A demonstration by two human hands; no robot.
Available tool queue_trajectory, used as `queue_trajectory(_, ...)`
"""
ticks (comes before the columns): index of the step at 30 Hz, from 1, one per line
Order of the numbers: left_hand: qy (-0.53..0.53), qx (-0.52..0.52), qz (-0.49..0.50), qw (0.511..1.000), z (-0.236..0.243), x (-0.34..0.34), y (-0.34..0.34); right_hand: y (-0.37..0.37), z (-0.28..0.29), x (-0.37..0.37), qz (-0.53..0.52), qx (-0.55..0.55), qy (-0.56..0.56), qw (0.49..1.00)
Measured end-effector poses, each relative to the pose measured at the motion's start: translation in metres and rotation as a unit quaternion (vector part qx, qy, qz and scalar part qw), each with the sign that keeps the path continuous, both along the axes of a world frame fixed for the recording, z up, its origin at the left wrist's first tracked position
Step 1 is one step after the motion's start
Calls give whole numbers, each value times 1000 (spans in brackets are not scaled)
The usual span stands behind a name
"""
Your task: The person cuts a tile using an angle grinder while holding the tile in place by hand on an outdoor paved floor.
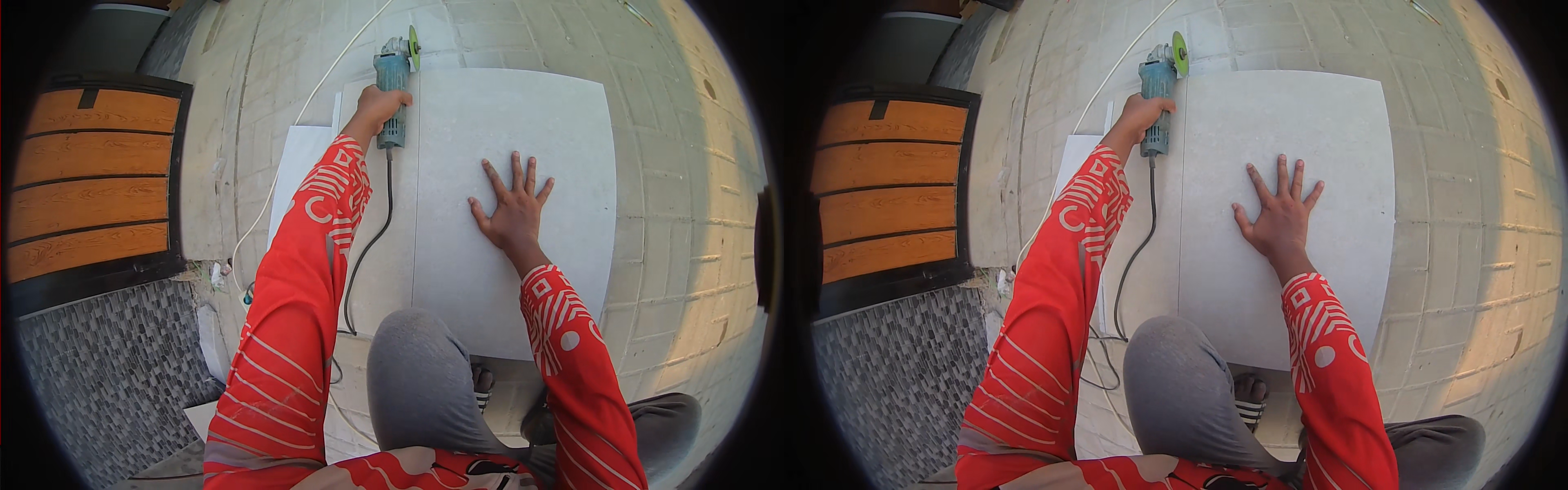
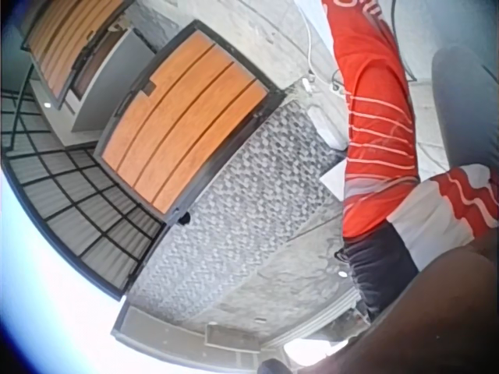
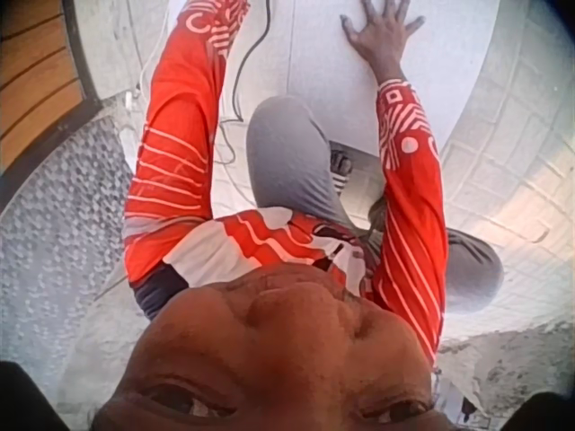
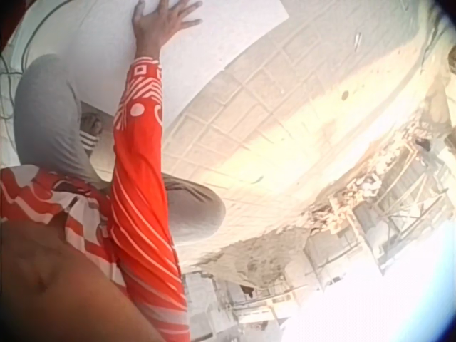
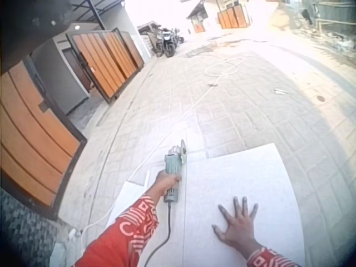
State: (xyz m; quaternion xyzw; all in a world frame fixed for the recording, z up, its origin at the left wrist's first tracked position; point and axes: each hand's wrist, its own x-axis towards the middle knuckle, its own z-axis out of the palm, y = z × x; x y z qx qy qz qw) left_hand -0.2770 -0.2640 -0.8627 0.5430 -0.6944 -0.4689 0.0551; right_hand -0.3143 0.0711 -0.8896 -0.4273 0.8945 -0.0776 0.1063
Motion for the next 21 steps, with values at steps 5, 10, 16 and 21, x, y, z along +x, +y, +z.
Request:
queue_trajectory(5, -2, -1, 0, 1000, -1, 0, -2, -2, 6, 0, -2, 42, 0, 999)
queue_trajectory(10, -10, 5, 0, 1000, -2, 0, -4, -3, 2, 1, 0, 53, 7, 999)
queue_trajectory(16, -19, 12, 2, 1000, 0, 0, -4, -4, 2, 0, -1, 55, 5, 998)
queue_trajectory(21, -10, 0, 2, 1000, 2, -3, 2, -2, -2, 0, 2, 41, 11, 999)
